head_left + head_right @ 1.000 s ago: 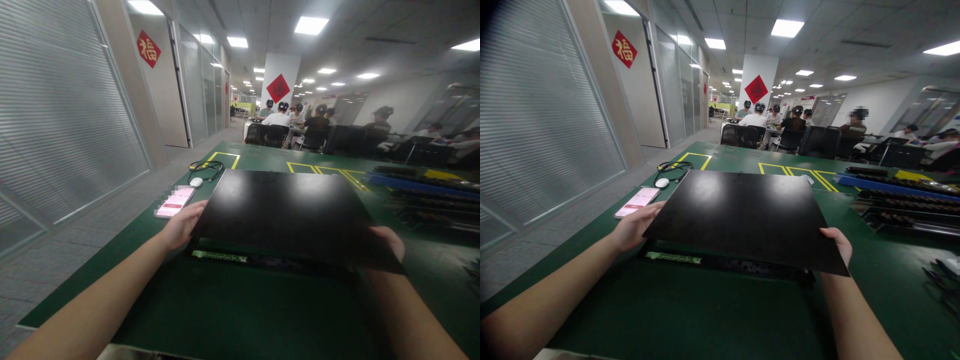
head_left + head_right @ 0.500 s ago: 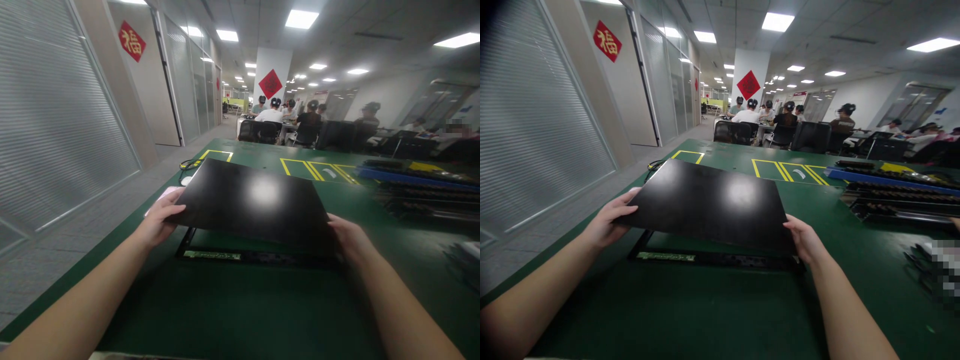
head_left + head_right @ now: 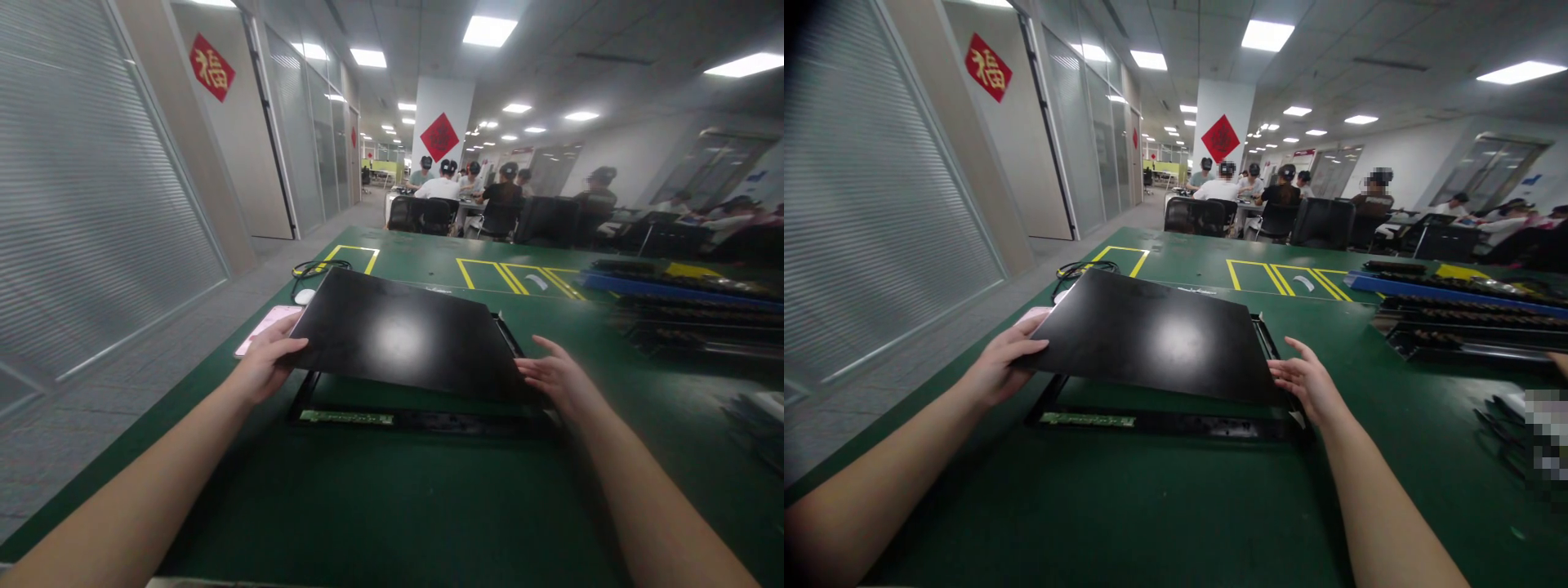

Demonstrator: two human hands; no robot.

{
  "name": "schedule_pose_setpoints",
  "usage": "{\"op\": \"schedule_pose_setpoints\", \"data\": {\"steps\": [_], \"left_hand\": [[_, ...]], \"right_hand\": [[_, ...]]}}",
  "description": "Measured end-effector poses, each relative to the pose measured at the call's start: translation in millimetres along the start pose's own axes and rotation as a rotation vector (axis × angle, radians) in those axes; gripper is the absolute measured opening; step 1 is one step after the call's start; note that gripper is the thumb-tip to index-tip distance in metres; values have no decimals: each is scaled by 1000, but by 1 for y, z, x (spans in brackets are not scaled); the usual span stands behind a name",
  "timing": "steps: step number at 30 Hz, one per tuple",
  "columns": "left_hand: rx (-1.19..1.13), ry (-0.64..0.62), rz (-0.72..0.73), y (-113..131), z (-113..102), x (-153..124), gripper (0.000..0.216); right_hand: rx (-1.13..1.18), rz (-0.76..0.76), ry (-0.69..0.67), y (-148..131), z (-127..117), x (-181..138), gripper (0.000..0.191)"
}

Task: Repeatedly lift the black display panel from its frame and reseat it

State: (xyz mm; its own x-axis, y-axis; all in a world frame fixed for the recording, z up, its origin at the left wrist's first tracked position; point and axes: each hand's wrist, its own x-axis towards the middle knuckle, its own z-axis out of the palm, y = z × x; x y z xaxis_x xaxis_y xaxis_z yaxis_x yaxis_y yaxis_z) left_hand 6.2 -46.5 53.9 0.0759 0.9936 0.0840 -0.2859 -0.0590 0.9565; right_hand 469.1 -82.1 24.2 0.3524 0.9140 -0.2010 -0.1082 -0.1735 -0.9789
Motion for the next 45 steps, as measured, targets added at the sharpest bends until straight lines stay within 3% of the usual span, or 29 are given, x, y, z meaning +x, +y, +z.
{"op": "schedule_pose_setpoints", "data": {"steps": [9, 29, 38, 45], "left_hand": [[47, -42, -34, -16, 2, 1, 53], [17, -96, -138, -24, 4, -3, 61], [-6, -45, -189, -19, 9, -6, 60], [10, -35, -204, -17, 12, -6, 61]], "right_hand": [[-69, -52, 169, 7, -7, 7, 46], [-103, -78, 268, 14, -14, 16, 52], [-214, -67, 300, 8, -9, 10, 47], [-276, -49, 299, 10, -9, 11, 54]]}}
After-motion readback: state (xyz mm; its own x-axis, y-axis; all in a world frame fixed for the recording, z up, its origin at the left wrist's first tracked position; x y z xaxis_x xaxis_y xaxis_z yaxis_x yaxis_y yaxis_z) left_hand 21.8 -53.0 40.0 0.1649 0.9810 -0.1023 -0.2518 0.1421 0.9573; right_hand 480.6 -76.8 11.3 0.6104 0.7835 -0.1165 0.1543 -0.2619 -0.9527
